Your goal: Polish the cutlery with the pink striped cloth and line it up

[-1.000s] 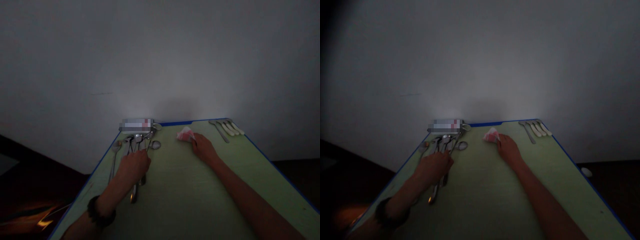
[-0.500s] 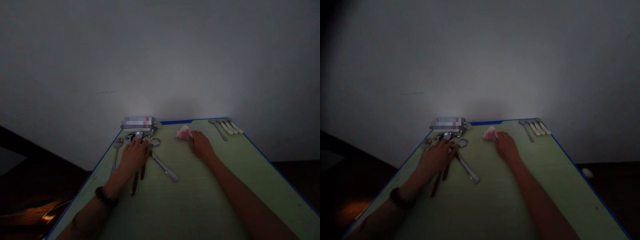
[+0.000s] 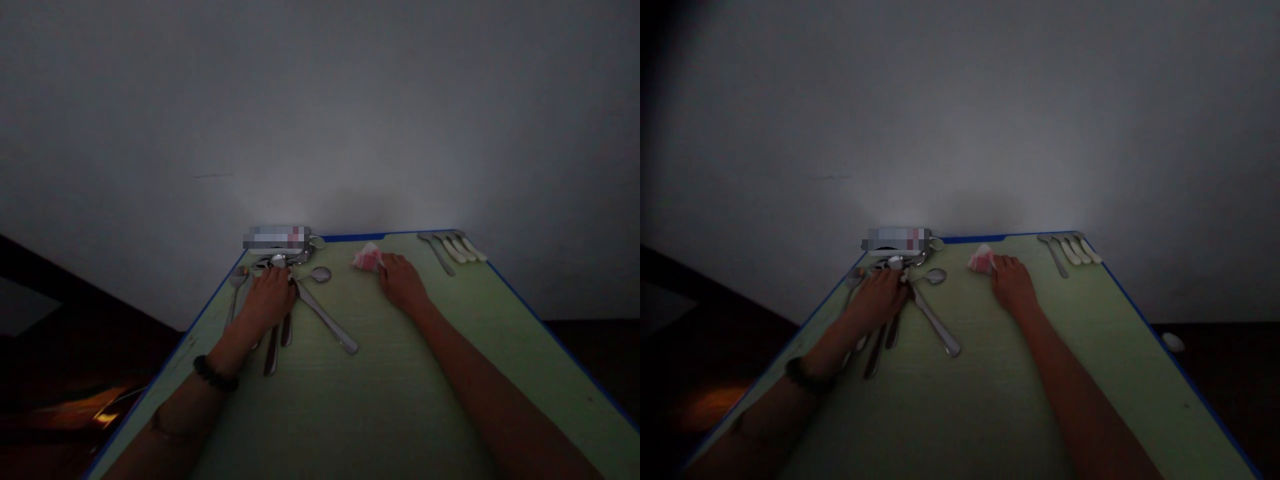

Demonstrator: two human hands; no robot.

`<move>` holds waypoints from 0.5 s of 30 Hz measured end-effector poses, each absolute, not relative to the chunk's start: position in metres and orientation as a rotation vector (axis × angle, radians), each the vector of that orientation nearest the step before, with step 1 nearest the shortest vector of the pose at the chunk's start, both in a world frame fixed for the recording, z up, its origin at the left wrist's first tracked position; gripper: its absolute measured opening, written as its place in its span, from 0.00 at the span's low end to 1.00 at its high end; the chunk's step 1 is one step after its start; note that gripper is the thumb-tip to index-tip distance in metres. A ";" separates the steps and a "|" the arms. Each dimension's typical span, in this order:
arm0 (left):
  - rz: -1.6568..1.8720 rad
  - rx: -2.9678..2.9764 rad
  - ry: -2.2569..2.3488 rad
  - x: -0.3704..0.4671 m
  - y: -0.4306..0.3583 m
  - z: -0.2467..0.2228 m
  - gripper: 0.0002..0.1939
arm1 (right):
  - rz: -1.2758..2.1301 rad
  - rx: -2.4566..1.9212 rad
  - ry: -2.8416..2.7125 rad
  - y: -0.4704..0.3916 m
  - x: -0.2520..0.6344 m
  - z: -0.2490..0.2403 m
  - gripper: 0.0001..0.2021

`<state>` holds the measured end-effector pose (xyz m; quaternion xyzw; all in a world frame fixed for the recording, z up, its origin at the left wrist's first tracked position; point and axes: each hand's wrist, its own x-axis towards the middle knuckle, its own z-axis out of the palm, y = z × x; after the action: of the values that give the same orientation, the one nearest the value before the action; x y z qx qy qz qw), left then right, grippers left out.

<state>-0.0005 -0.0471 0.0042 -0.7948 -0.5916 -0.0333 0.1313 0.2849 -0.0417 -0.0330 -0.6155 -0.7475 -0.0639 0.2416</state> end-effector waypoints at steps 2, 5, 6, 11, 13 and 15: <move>-0.096 -2.333 -1.706 -0.001 -0.046 0.004 0.17 | -0.175 -1.683 -2.041 -0.042 0.282 -0.032 0.19; -0.182 -2.397 -1.675 0.000 -0.043 0.001 0.16 | -0.157 -1.646 -2.066 -0.050 0.271 -0.027 0.22; -0.230 -2.426 -1.662 0.000 -0.041 -0.001 0.16 | -0.143 -1.624 -2.079 -0.055 0.264 -0.025 0.22; -0.428 -2.524 -1.648 0.000 -0.034 -0.008 0.15 | -0.029 -1.565 -2.194 -0.082 0.217 -0.008 0.28; -0.478 -2.503 -1.680 -0.001 -0.036 -0.009 0.16 | 0.013 -1.558 -2.287 -0.085 0.201 -0.003 0.30; -0.529 -2.468 -1.735 -0.002 -0.039 -0.009 0.15 | 0.053 -1.528 -2.396 -0.083 0.192 -0.001 0.26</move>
<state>-0.0016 -0.0394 -0.0087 -0.8052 -0.5660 -0.1727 0.0394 0.1916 -0.0833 -0.0007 -0.5315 -0.8336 0.0183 0.1493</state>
